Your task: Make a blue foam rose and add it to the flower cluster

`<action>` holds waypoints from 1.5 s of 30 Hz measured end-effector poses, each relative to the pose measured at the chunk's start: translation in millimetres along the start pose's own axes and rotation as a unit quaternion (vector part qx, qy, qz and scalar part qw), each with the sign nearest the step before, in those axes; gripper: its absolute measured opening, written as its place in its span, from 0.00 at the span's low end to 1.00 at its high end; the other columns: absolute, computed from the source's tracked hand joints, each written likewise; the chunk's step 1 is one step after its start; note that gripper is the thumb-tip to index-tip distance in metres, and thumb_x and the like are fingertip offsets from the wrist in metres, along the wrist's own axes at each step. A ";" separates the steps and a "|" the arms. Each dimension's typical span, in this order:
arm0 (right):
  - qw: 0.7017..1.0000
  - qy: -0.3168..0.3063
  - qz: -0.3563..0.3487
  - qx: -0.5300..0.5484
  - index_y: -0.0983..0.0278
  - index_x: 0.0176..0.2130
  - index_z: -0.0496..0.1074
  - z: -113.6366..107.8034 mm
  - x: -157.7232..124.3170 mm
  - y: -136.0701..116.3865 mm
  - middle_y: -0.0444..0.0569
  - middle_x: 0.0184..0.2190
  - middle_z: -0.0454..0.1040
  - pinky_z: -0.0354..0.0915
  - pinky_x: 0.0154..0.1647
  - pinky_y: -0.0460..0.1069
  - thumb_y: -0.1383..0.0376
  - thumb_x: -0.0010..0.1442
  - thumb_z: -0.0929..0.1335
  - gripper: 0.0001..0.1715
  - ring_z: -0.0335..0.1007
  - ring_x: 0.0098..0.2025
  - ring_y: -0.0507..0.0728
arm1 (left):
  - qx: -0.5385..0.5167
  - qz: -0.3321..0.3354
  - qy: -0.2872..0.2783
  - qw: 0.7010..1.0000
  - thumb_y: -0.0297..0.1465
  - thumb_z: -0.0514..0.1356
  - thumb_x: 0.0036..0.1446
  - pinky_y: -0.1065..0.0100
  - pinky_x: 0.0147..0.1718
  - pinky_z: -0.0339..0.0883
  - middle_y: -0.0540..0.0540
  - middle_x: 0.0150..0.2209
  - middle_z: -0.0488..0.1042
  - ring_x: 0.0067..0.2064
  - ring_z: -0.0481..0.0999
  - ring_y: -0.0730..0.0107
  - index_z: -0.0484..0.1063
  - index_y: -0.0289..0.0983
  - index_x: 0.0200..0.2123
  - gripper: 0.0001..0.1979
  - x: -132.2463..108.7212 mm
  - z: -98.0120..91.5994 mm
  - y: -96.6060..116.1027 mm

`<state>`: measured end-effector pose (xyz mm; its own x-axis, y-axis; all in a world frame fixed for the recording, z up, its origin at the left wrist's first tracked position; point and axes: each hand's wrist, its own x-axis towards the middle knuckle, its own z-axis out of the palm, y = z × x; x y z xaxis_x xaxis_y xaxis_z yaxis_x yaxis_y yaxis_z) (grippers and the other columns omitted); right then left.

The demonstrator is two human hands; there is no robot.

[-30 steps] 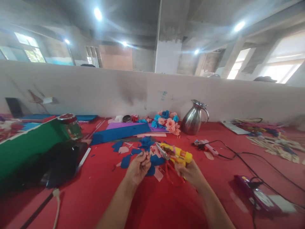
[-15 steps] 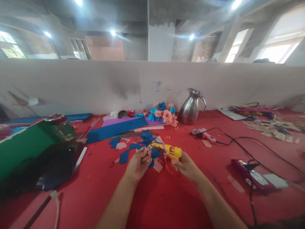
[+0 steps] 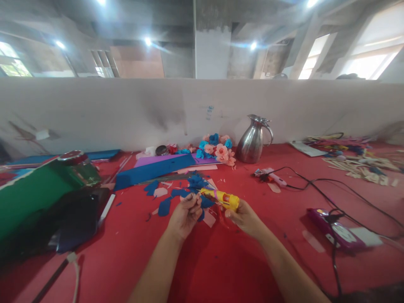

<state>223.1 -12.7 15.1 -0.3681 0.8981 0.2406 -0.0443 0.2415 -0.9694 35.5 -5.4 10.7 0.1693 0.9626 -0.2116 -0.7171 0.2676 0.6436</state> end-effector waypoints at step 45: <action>1.000 0.015 -0.014 -0.020 0.63 0.38 0.71 1.7 -2.3 1.7 0.44 0.28 0.68 0.60 0.27 0.45 0.53 0.49 0.72 0.20 0.59 0.28 0.52 | -0.051 -0.012 0.015 0.999 0.17 0.59 0.48 0.82 0.14 0.50 0.52 0.24 0.65 0.16 0.48 0.88 0.62 0.34 0.26 0.10 0.4 0.3 3.0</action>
<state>222.3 -15.0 12.8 -0.3387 0.9016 0.2692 -0.0175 0.2800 -0.9598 33.6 -4.2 12.8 0.1668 0.9540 -0.2489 -0.7787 0.2823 0.5602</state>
